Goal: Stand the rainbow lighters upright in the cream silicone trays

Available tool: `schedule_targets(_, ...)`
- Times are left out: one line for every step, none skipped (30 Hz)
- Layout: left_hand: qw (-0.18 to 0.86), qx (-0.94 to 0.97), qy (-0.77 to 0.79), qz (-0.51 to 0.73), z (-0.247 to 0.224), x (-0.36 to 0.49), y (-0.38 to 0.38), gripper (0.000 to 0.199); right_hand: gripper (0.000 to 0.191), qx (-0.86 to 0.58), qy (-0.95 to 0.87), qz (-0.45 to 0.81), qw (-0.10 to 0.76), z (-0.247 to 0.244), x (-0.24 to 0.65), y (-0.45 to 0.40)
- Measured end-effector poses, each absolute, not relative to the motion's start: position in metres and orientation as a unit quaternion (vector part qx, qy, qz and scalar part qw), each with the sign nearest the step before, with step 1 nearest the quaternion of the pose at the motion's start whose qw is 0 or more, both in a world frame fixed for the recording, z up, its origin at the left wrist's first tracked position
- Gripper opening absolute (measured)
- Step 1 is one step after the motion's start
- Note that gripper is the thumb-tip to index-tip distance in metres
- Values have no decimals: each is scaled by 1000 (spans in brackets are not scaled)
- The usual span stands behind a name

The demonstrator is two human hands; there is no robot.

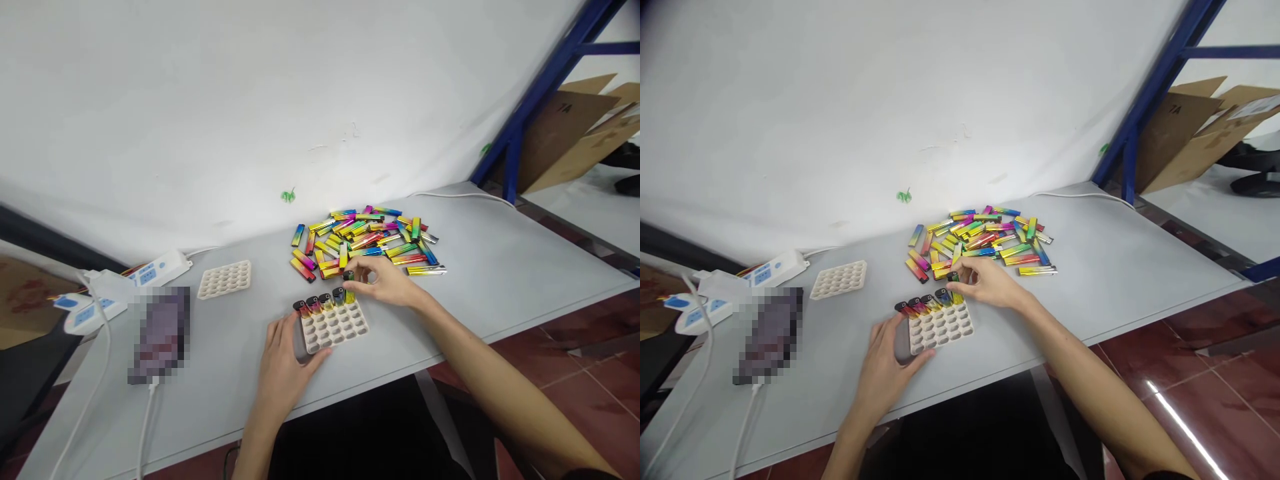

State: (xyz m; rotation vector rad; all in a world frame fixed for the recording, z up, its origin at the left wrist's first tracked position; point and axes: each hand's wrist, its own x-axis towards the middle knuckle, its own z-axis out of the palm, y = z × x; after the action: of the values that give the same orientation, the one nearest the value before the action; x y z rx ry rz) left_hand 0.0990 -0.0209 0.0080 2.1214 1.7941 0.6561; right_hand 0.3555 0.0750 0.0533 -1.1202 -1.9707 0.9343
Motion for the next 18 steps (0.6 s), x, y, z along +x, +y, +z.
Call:
schedule_targets(143, 734, 623, 228, 8, 99, -21, 72, 28, -429, -761, 350, 338, 54, 356, 75)
schedule_targets(144, 733, 623, 230, 8, 99, -21, 72, 27, -429, -764, 342, 340, 54, 357, 75)
schedule_targets(146, 733, 622, 232, 8, 99, -21, 72, 26, -428, -768, 334, 341, 53, 357, 76)
schedule_targets(147, 733, 621, 233, 8, 99, -21, 72, 26, -426, -771, 327, 342, 53, 358, 76)
schedule_targets(148, 733, 621, 234, 7, 98, -21, 72, 25, -425, -774, 321, 343, 52, 359, 76)
schedule_targets(149, 733, 621, 234, 6, 98, -21, 73, 24, -422, -777, 317, 343, 51, 360, 77)
schedule_targets(150, 732, 622, 232, 6, 98, -21, 73, 24, -420, -778, 315, 345, 51, 360, 77)
schedule_targets(150, 731, 625, 231, 5, 98, -21, 74, 25, -417, -779, 315, 345, 50, 361, 77)
schedule_targets(151, 729, 627, 229, 5, 98, -21, 74, 26, -414, -780, 317, 346, 50, 362, 77)
schedule_targets(152, 727, 629, 228, 4, 98, -21, 75, 27, -412, -780, 320, 345, 50, 362, 77)
schedule_targets(154, 727, 629, 227, 4, 98, -21, 75, 28, -410, -780, 324, 344, 51, 363, 77)
schedule_targets(154, 728, 628, 227, 4, 98, -21, 75, 29, -410, -779, 328, 342, 51, 363, 77)
schedule_targets(154, 730, 626, 227, 5, 98, -21, 75, 30, -409, -778, 332, 341, 51, 363, 77)
schedule_targets(153, 733, 623, 228, 5, 98, -21, 74, 31, -407, -777, 338, 340, 50, 363, 76)
schedule_targets(151, 736, 620, 228, 5, 98, -21, 73, 31, -403, -777, 344, 339, 50, 363, 76)
schedule_targets(148, 738, 618, 228, 6, 98, -21, 73, 31, -397, -779, 350, 336, 49, 363, 76)
schedule_targets(146, 739, 618, 227, 6, 98, -21, 72, 31, -391, -781, 356, 333, 49, 362, 76)
schedule_targets(143, 739, 618, 226, 6, 98, -21, 72, 30, -387, -783, 360, 328, 49, 362, 76)
